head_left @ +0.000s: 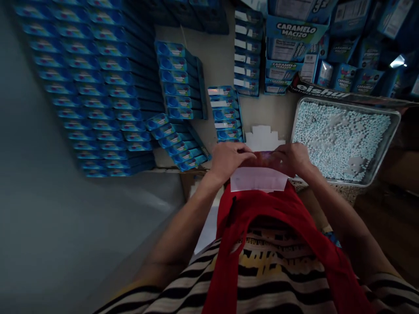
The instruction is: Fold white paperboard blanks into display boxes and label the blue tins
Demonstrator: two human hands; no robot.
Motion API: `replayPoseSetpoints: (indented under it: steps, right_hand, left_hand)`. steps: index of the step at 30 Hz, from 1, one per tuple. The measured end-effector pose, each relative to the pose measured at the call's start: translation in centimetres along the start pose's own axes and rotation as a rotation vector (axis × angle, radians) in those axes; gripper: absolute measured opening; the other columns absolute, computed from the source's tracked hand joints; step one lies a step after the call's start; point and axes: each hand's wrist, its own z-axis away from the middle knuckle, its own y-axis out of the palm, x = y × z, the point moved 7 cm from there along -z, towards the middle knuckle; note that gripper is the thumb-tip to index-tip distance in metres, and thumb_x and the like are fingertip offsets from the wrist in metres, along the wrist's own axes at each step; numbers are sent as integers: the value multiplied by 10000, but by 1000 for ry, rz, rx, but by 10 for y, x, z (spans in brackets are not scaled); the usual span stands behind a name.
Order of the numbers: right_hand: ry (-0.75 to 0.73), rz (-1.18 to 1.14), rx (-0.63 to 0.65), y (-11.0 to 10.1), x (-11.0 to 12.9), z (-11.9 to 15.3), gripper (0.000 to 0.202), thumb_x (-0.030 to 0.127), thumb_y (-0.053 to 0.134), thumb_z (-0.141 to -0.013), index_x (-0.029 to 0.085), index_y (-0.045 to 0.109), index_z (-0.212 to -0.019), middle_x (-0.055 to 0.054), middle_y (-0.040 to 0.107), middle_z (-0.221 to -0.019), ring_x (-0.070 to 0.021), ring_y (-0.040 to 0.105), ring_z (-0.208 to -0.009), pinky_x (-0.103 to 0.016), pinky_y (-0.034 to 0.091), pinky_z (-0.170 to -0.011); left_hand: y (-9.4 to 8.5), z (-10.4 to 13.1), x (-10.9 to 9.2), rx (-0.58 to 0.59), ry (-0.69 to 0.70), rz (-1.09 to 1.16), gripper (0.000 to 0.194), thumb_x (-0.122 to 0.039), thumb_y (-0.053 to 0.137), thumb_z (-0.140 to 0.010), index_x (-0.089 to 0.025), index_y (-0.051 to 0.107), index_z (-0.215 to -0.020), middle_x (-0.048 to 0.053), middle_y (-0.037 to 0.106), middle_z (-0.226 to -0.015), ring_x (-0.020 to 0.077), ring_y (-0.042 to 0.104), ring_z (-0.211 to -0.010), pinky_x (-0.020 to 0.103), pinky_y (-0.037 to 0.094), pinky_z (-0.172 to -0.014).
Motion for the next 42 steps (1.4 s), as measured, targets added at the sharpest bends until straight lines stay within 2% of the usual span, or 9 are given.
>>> replayPoseSetpoints:
  steps: [9, 14, 20, 24, 27, 30, 35, 39, 42]
  right_hand:
    - [166, -498, 85, 17, -76, 5, 328, 532, 885, -692, 212, 840, -751, -23, 768, -659, -202, 690, -628, -284, 471, -555]
    - [158, -610, -31, 19, -74, 5, 391, 446, 920, -652, 223, 849, -965, -62, 836, -906, -227, 741, -782, -338, 571, -703]
    - [180, -806, 42, 32, -61, 5, 365, 533, 910, -664, 215, 852, -833, -43, 807, -785, -186, 701, -697, -297, 532, -633]
    - [244, -873, -75, 19, -60, 13, 339, 526, 929, -643, 218, 834, -749, -41, 786, -721, -179, 684, -640, -295, 521, -587]
    - [279, -833, -121, -4, -77, 20, 330, 492, 928, -674, 205, 854, -816, -54, 806, -763, -169, 679, -625, -292, 516, -581]
    - [289, -687, -127, -30, -113, 20, 384, 538, 910, -684, 191, 855, -840, -58, 805, -751, -178, 682, -611, -301, 523, -591]
    - [330, -49, -204, -62, -162, 0, 439, 571, 736, -895, 150, 825, -808, -97, 762, -712, -290, 722, -801, -401, 530, -773]
    - [114, 236, -455, -44, -110, -12, 417, 529, 669, -984, 178, 791, -1173, -147, 791, -1028, -335, 661, -1048, -504, 476, -989]
    - [-168, 166, -357, 14, -41, -17, 381, 444, 545, -1069, 223, 741, -1311, -125, 776, -1177, -300, 636, -1074, -455, 480, -985]
  left_hand:
    - [12, 2, 60, 11, -340, 388, 143, -317, 871, -642, -208, 832, -726, 12, 728, -630, 162, 615, -581, 273, 476, -564]
    - [6, 12, 74, -141, -405, 454, 220, -340, 909, -602, -194, 818, -739, 21, 731, -645, 144, 601, -565, 256, 462, -530]
    - [2, 21, 76, -170, -427, 491, 280, -378, 932, -588, -184, 820, -757, 28, 734, -659, 155, 615, -582, 270, 485, -544]
    - [6, 25, 71, -260, -431, 512, 299, -392, 946, -596, -178, 787, -731, 27, 732, -682, 169, 646, -644, 281, 515, -601]
    - [25, 25, 69, -296, -440, 587, 351, -433, 950, -577, -175, 743, -694, 3, 704, -664, 145, 618, -627, 268, 499, -605]
    - [63, 17, 62, -162, -427, 761, 379, -473, 909, -624, -173, 786, -821, 12, 746, -764, 153, 657, -697, 279, 542, -681]
    - [122, -6, 51, -9, -419, 838, 320, -469, 811, -758, -178, 785, -887, 39, 765, -838, 198, 710, -793, 329, 597, -749]
    - [137, -23, 50, -58, -392, 750, 231, -398, 762, -811, -170, 779, -841, 42, 753, -789, 213, 710, -774, 318, 590, -720]
    - [134, -25, 50, -50, -405, 743, 231, -390, 777, -812, -166, 788, -865, 46, 765, -794, 213, 712, -773, 309, 590, -721]
